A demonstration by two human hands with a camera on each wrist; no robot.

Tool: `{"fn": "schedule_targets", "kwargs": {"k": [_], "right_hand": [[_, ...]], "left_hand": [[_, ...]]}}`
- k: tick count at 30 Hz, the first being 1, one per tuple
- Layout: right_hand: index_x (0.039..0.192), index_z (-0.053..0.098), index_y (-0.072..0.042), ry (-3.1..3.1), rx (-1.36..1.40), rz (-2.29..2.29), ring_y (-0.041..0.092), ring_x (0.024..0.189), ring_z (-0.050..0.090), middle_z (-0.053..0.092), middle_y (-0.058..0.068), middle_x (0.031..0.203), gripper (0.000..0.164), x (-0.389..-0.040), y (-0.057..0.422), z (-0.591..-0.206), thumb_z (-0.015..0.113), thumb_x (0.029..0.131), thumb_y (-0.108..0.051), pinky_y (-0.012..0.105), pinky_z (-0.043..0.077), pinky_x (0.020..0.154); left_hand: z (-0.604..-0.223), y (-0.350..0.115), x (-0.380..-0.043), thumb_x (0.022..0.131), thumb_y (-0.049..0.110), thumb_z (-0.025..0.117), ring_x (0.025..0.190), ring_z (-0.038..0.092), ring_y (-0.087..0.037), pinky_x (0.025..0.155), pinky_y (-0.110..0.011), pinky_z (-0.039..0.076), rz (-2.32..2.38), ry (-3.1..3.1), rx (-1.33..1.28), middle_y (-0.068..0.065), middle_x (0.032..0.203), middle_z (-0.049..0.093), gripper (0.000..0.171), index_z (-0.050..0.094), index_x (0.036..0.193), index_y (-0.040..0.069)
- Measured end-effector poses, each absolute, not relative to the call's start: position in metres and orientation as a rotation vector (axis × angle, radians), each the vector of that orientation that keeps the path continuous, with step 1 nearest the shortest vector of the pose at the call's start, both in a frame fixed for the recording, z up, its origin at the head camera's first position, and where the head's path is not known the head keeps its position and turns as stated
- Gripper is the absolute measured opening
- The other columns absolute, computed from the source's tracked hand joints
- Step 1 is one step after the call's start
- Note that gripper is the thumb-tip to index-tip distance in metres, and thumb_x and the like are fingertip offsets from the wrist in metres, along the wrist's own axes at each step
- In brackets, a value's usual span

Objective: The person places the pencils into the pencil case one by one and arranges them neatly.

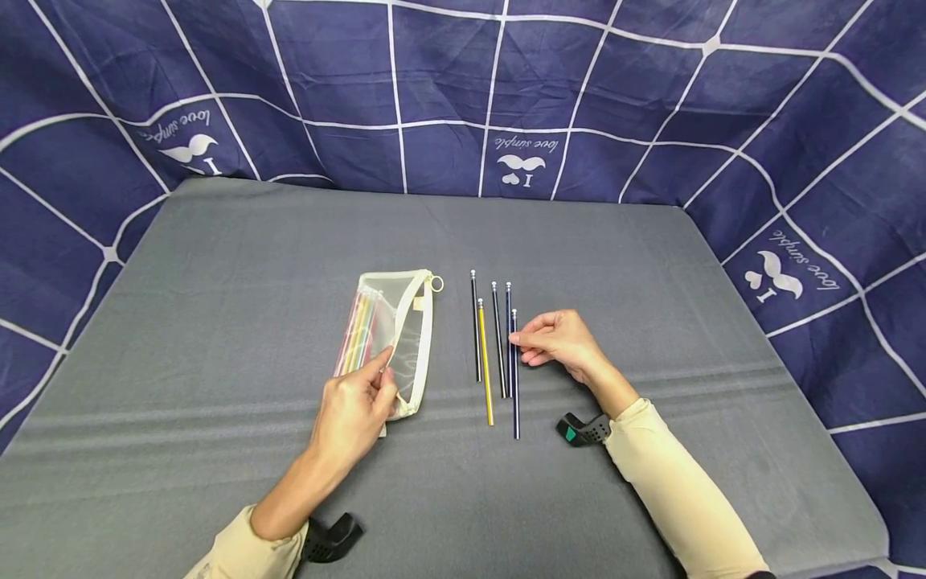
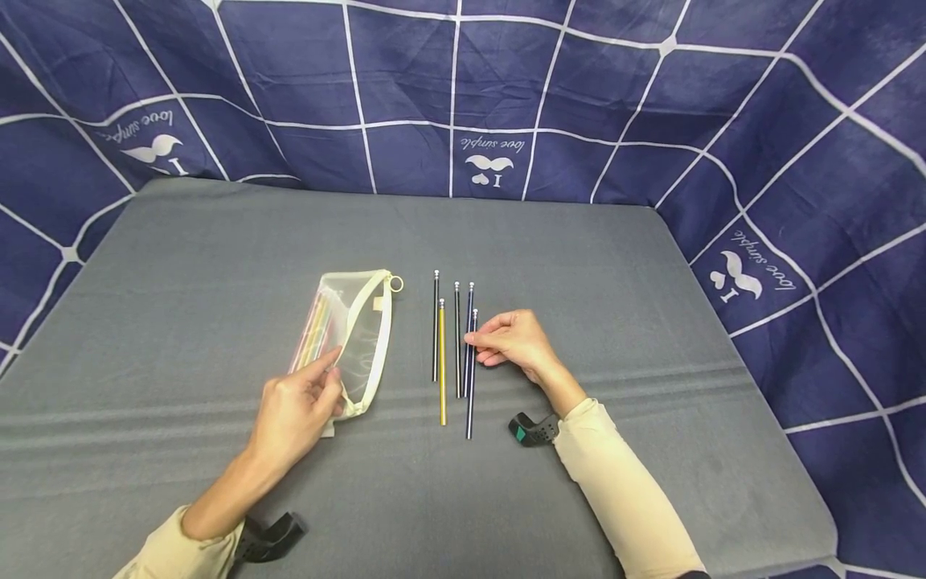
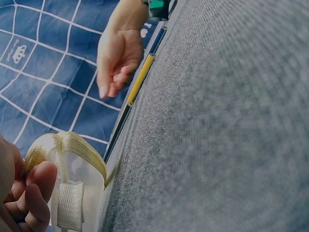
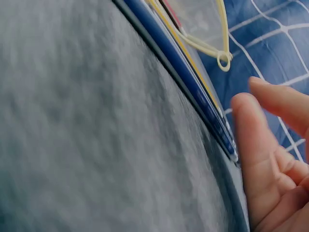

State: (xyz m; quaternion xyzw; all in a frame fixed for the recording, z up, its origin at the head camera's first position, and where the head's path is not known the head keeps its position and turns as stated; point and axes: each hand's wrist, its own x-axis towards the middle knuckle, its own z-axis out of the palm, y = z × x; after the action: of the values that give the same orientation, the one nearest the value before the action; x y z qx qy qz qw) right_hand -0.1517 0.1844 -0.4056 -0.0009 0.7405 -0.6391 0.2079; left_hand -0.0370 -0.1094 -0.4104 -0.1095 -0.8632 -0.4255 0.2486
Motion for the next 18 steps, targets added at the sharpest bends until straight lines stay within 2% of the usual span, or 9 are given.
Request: {"fn": "schedule_targets", "kwargs": {"k": [6, 18], "right_hand": [[0.093, 0.065, 0.013, 2.117, -0.007, -1.624, 0.012, 0.053, 0.066, 0.069, 0.009, 0.067, 0.027, -0.1554, 0.1918, -0.4084, 0.080, 0.081, -0.006, 0.028, 0.057, 0.053], [0.088, 0.067, 0.010, 2.224, 0.025, -1.493, 0.011, 0.049, 0.063, 0.068, 0.008, 0.064, 0.025, -0.1518, 0.1869, -0.4092, 0.082, 0.079, -0.007, 0.027, 0.055, 0.049]], "left_hand": [[-0.4101, -0.1094, -0.0374, 0.084, -0.009, 0.061, 0.044, 0.056, -0.001, 0.039, -0.014, 0.042, -1.163, -2.348, -0.300, 0.001, 0.060, 0.064, 0.033, 0.067, 0.117, -0.011], [-0.4104, -0.1096, -0.0370, 0.084, -0.009, 0.061, 0.044, 0.057, -0.001, 0.039, -0.014, 0.042, -1.160, -2.349, -0.304, 0.001, 0.061, 0.064, 0.033, 0.067, 0.116, -0.011]]}}
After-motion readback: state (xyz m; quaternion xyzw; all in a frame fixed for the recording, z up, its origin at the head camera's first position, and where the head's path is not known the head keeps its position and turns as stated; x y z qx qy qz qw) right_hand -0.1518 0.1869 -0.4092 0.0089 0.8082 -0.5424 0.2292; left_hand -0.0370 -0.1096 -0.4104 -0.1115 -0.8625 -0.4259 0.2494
